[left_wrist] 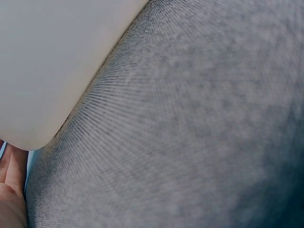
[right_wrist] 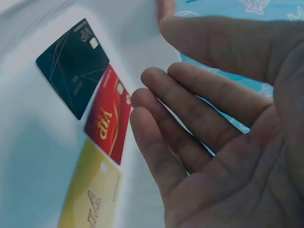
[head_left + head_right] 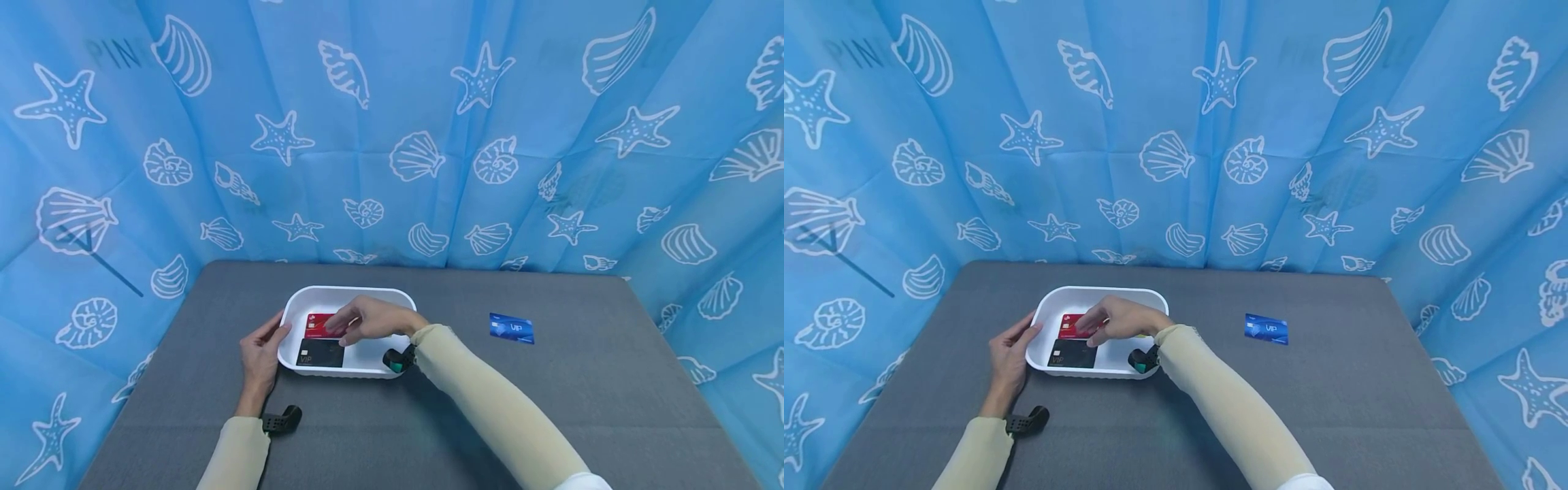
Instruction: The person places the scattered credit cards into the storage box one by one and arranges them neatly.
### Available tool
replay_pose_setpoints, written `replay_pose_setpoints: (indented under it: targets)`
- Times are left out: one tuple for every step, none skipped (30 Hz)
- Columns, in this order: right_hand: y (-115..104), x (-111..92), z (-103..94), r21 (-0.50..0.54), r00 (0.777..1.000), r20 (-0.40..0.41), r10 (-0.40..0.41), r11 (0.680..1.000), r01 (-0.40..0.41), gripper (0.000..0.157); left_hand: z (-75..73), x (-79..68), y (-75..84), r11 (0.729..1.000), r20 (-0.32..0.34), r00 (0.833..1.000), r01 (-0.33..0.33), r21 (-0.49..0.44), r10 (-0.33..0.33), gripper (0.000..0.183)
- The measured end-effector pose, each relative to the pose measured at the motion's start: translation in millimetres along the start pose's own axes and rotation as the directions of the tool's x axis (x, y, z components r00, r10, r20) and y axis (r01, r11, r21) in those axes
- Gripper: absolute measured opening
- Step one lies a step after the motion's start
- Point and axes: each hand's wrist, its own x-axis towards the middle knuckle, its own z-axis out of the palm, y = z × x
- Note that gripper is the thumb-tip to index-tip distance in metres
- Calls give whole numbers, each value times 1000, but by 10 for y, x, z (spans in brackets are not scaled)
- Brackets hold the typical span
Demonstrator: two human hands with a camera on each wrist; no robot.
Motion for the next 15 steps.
replay_pose_setpoints:
  targets:
    - [-3, -23, -8, -2, 1000, -13, -1, 1000, 1, 42, 2, -3, 5, 1000, -1, 1000, 1, -1, -1, 35]
    - [-5, -51, -15, -5, 1000, -25, -1, 1000, 1, 42, 3, -3, 6, 1000, -1, 1000, 2, -1, -2, 36]
    - [-3, -76, -24, -3, 999, -36, -4, 1000, 4, 42, 3, -4, 7, 1000, -2, 1000, 2, -1, -2, 36]
    - [1, -103, -31, -1, 999, -48, -7, 1000, 7, 41, 5, -5, 8, 1000, -2, 1000, 1, 0, -1, 36]
    - [5, -129, -38, 1, 998, -58, -10, 1000, 10, 41, 8, -4, 4, 1000, -1, 1000, -2, 4, 2, 36]
    - [6, -158, -46, 7, 998, -68, -12, 1000, 13, 41, 9, -5, 6, 1000, -1, 1000, -1, 2, 1, 36]
    - [9, -184, -54, 16, 997, -77, -14, 1000, 15, 42, 9, -5, 8, 1000, -1, 1000, -2, -3, 2, 36]
    - [11, -213, -61, 22, 996, -85, -17, 1000, 19, 43, 8, -4, 7, 1000, -2, 1000, -2, -5, 2, 36]
    - [15, -240, -68, 30, 995, -94, -20, 999, 22, 43, 9, -3, 2, 1000, -2, 1000, -4, -4, 4, 36]
    - [13, -270, -76, 32, 994, -103, -21, 999, 25, 43, 9, -4, 5, 1000, -3, 1000, -6, -6, 6, 36]
    - [9, -302, -85, 34, 993, -112, -21, 999, 25, 43, 9, -5, 8, 1000, -3, 1000, -7, -6, 7, 35]
    - [5, -335, -93, 41, 992, -123, -21, 999, 27, 44, 8, -7, 15, 1000, -4, 1000, -6, -10, 6, 35]
    - [6, -369, -104, 42, 991, -134, -25, 999, 31, 44, 10, -7, 14, 1000, -3, 1000, -8, -9, 8, 35]
    - [4, -406, -115, 43, 989, -144, -29, 998, 36, 44, 12, -7, 14, 1000, -2, 1000, -9, -7, 9, 35]
    - [2, -445, -129, 43, 987, -156, -34, 998, 41, 44, 15, -6, 14, 1000, -1, 1000, -10, -7, 10, 35]
